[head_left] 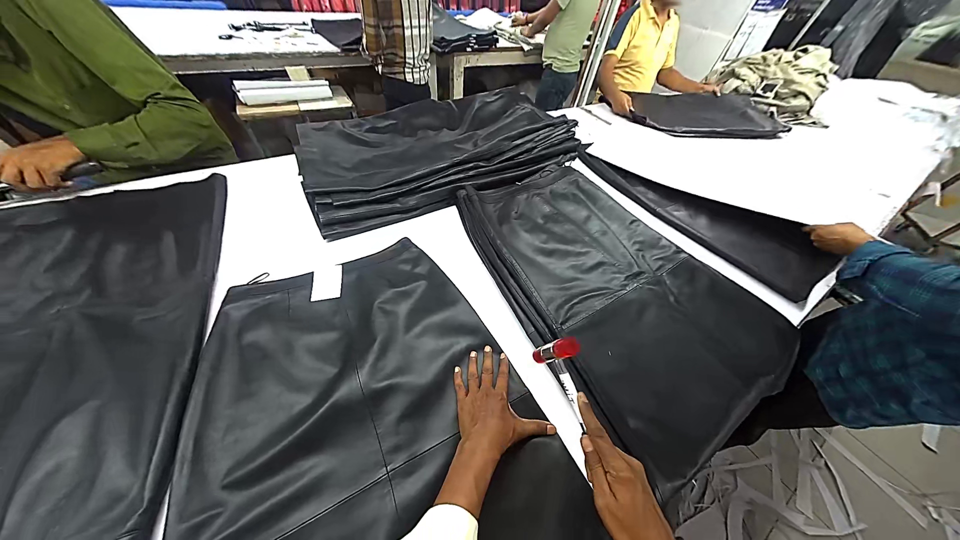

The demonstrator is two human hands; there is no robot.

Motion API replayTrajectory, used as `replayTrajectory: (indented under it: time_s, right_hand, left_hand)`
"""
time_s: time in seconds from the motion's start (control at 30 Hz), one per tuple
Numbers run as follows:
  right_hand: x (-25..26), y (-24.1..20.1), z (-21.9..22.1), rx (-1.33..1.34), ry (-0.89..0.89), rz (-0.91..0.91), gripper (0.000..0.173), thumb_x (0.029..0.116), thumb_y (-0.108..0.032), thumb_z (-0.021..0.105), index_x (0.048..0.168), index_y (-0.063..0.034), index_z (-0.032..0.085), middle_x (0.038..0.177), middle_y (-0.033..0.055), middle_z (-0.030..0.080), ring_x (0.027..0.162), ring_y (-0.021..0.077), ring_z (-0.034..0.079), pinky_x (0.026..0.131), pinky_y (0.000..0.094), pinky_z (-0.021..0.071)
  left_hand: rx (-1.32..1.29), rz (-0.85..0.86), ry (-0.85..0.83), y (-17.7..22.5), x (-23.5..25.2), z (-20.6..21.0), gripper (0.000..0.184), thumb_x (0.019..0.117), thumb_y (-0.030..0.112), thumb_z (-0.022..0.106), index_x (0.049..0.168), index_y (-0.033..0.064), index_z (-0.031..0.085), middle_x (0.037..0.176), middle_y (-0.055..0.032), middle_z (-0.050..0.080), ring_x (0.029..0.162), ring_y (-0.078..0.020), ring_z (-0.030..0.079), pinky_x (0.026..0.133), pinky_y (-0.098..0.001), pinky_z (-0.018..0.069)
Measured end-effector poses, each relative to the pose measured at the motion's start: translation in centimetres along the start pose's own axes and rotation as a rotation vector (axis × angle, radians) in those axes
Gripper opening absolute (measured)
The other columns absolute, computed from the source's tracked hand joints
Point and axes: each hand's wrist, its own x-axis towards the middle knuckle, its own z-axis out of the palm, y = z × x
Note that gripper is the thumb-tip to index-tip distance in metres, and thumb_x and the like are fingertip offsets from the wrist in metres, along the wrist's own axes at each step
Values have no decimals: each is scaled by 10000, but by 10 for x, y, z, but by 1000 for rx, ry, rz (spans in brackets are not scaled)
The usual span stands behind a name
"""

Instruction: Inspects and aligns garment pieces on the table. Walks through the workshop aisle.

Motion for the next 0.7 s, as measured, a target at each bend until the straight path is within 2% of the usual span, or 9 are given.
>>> replayTrajectory:
  time_s: [0.03, 0.13, 0.2, 0.27, 0.4, 0.53, 0.6, 0.67, 0.7]
  right_hand:
    - [-4, -1, 0, -12, -17, -2, 489, 1113, -283, 336, 1544, -89, 463, 1228, 97, 734, 871, 149, 743, 797, 332, 606]
    - [-13, 4, 4, -70, -198, 109, 503, 1100, -304, 332, 1581, -188, 424, 879, 119, 737, 696, 288, 708, 660, 500, 584]
    - [-10, 0, -1, -14, -68, 57, 494, 1102, -286, 342, 1547, -114, 469, 898, 97, 746, 620, 197, 665, 620, 400, 582]
    - [-14, -8, -4, 50, 69, -18, 489, 1115, -274, 339, 1516, -38, 489, 1049, 106, 752, 627, 97, 619, 624, 278, 560]
    - [-26, 5, 0, -138, -205, 53, 491, 1103, -333, 331, 1571, -237, 445, 810, 101, 703, 641, 280, 676, 601, 480, 569]
    - [-25, -7, -6, -35, 5, -45, 501, 1118, -338, 320, 1537, -121, 487, 836, 89, 698, 605, 184, 625, 576, 362, 560]
    - [-25, 0, 0, -113, -50, -12, 494, 1109, -335, 321, 1544, -169, 487, 802, 89, 696, 593, 220, 640, 561, 404, 564]
    - [-22, 5, -1, -149, -232, 76, 502, 1106, -350, 304, 1585, -256, 417, 836, 108, 717, 674, 293, 690, 631, 493, 573]
    - [-19, 4, -2, -120, -198, 52, 500, 1108, -354, 305, 1576, -234, 437, 848, 101, 723, 672, 275, 690, 632, 479, 576]
  left_hand:
    - [4, -2, -4, 1, -1, 1, 1506, 478, 1071, 484, 1664, 213, 131, 1738, -62, -36, 1593, -323, -68, 1244, -608, -28]
    - [24, 8, 26, 2, -3, 6, 1511, 462, 1079, 476, 1660, 210, 167, 1738, -67, -3, 1594, -329, -37, 1243, -616, -17]
    - [10, 2, 29, 2, -1, 3, 1516, 459, 1079, 477, 1661, 211, 160, 1737, -80, -9, 1595, -331, -35, 1241, -615, -26]
    - [7, -6, 7, 1, -2, 1, 1505, 476, 1074, 477, 1663, 215, 136, 1737, -77, -21, 1594, -326, -50, 1242, -608, -31]
    - [2, 20, 49, 1, -5, 6, 1482, 487, 1044, 536, 1655, 198, 194, 1737, -76, 27, 1595, -334, -3, 1242, -621, 3]
    - [2, 2, 22, 1, -3, 2, 1506, 479, 1066, 498, 1662, 202, 149, 1738, -74, -13, 1594, -330, -37, 1241, -620, -14]
    - [7, 1, 12, 1, -3, 2, 1504, 480, 1063, 503, 1663, 209, 139, 1739, -64, -22, 1594, -325, -48, 1240, -621, -20]
    - [11, 12, 30, 1, -3, 4, 1501, 478, 1055, 521, 1661, 204, 158, 1739, -64, -4, 1594, -331, -35, 1238, -623, -18]
    - [17, 12, 37, 1, -2, 3, 1507, 473, 1064, 505, 1660, 201, 160, 1738, -68, 0, 1594, -335, -32, 1239, -625, -14]
